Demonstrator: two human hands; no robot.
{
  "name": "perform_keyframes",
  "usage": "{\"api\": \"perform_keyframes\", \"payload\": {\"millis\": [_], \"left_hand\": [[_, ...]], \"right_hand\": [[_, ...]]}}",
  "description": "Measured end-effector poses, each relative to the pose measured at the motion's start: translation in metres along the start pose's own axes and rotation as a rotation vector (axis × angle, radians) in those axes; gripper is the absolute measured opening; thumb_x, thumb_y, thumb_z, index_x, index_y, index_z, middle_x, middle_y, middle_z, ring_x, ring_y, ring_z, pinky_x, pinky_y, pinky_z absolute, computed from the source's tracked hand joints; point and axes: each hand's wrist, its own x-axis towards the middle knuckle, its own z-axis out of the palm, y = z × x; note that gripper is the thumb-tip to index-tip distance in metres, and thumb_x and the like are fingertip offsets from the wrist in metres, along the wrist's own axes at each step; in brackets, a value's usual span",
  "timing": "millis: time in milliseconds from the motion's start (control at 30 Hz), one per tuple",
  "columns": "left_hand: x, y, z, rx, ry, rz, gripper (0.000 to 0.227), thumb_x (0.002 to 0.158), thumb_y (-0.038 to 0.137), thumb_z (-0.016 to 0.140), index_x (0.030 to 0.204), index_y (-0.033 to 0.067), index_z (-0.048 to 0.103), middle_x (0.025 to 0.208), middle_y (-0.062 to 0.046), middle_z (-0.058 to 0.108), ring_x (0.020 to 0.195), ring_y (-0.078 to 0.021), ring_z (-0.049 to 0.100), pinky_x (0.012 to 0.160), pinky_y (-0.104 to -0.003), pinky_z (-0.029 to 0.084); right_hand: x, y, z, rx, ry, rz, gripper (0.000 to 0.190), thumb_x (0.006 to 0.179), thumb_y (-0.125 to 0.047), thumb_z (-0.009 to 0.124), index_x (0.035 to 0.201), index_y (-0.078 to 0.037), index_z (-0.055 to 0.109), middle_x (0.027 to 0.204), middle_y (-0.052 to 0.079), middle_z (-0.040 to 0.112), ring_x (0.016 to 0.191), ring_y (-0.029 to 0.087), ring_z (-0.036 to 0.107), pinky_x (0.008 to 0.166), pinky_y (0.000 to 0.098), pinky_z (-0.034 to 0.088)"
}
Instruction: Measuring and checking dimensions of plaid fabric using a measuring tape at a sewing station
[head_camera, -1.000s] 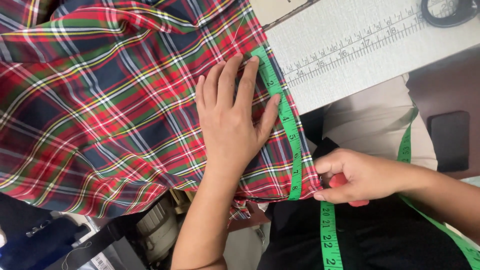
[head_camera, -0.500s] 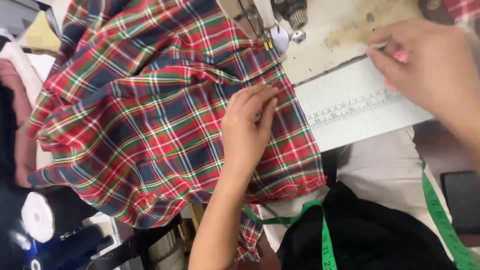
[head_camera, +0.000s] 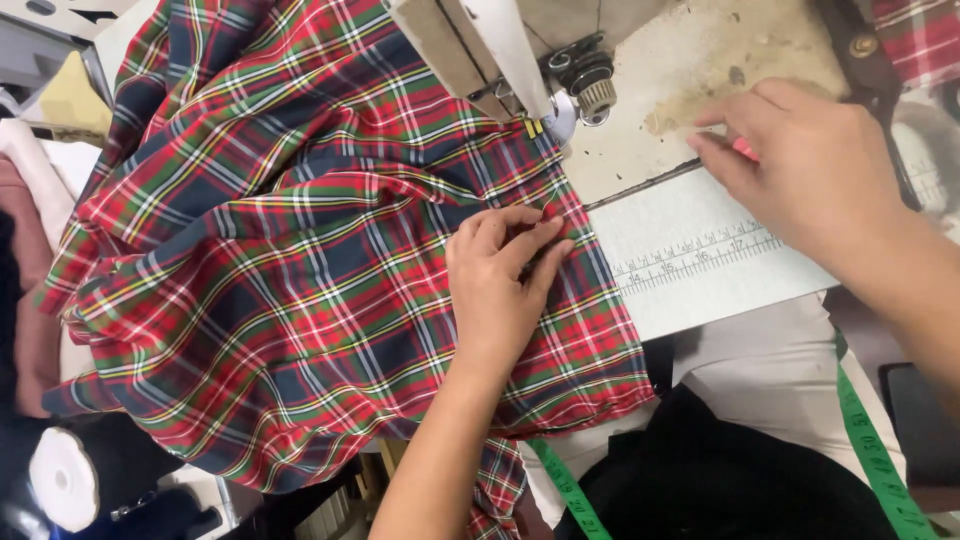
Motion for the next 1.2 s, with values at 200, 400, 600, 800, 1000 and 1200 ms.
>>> {"api": "perform_keyframes", "payload": {"millis": [200,400,600,800,1000,1200], "left_hand": [[0.008,0.003,-0.003,0.021,0.077,0.041,0.006,0.099,0.015,0.079,0.097,0.0108,0.076,0.1,-0.002,0.068,0.099,-0.026,0.064,0.084,-0.044,0.045],[0.057,-0.019,-0.024,0.266,0.305,0.323,0.007,0.107,0.01,0.07,0.108,0.0028,0.069,0.105,-0.011,0.072,0.084,-0.0294,0.066,0.077,-0.044,0.048],[0.099,-0.047,-0.031,0.462,0.279,0.824,0.017,0.111,0.009,0.056,0.11,0.0048,0.072,0.092,-0.008,0.072,0.071,-0.0209,0.063,0.061,-0.035,0.047],[0.103,-0.023,-0.045,0.472,0.195,0.886,0.033,0.11,0.012,0.062,0.078,0.0186,0.059,0.069,0.001,0.042,0.058,-0.0184,0.041,0.056,-0.033,0.033],[0.051,-0.008,-0.013,0.19,0.137,0.227,0.011,0.109,0.01,0.059,0.111,0.0058,0.07,0.101,-0.011,0.069,0.086,-0.0319,0.064,0.082,-0.044,0.05],[0.054,-0.053,0.005,-0.172,0.201,-0.272,0.018,0.115,0.023,0.041,0.112,0.0068,0.049,0.095,-0.007,0.059,0.072,-0.0241,0.061,0.067,-0.04,0.048]], "right_hand": [[-0.005,-0.031,-0.024,-0.059,0.169,-0.145,0.03,0.115,-0.039,0.08,0.133,-0.015,0.084,0.133,0.008,0.08,0.123,0.026,0.066,0.103,0.038,0.043],[-0.015,-0.103,-0.017,0.699,0.002,-0.695,0.032,0.104,-0.028,0.069,0.125,-0.004,0.073,0.136,0.012,0.072,0.123,0.029,0.069,0.109,0.0441,0.052],[0.012,-0.097,0.027,0.286,-0.152,-0.691,0.097,0.093,-0.072,0.059,0.156,0.001,0.044,0.165,0.019,0.044,0.159,0.035,0.031,0.131,0.0553,0.018],[0.058,-0.094,0.04,0.288,-0.274,-0.583,0.107,0.081,-0.082,0.069,0.151,-0.003,0.051,0.15,0.024,0.054,0.146,0.043,0.043,0.13,0.0582,0.017],[0.053,-0.096,0.035,0.255,-0.078,-0.561,0.081,0.089,-0.078,0.064,0.11,0.0,0.073,0.109,0.016,0.072,0.111,0.038,0.066,0.13,0.0588,0.029],[-0.002,-0.097,-0.019,0.256,-0.175,-0.073,0.087,0.084,-0.08,0.067,0.126,-0.004,0.068,0.114,0.014,0.066,0.106,0.033,0.062,0.089,0.0484,0.053]]}}
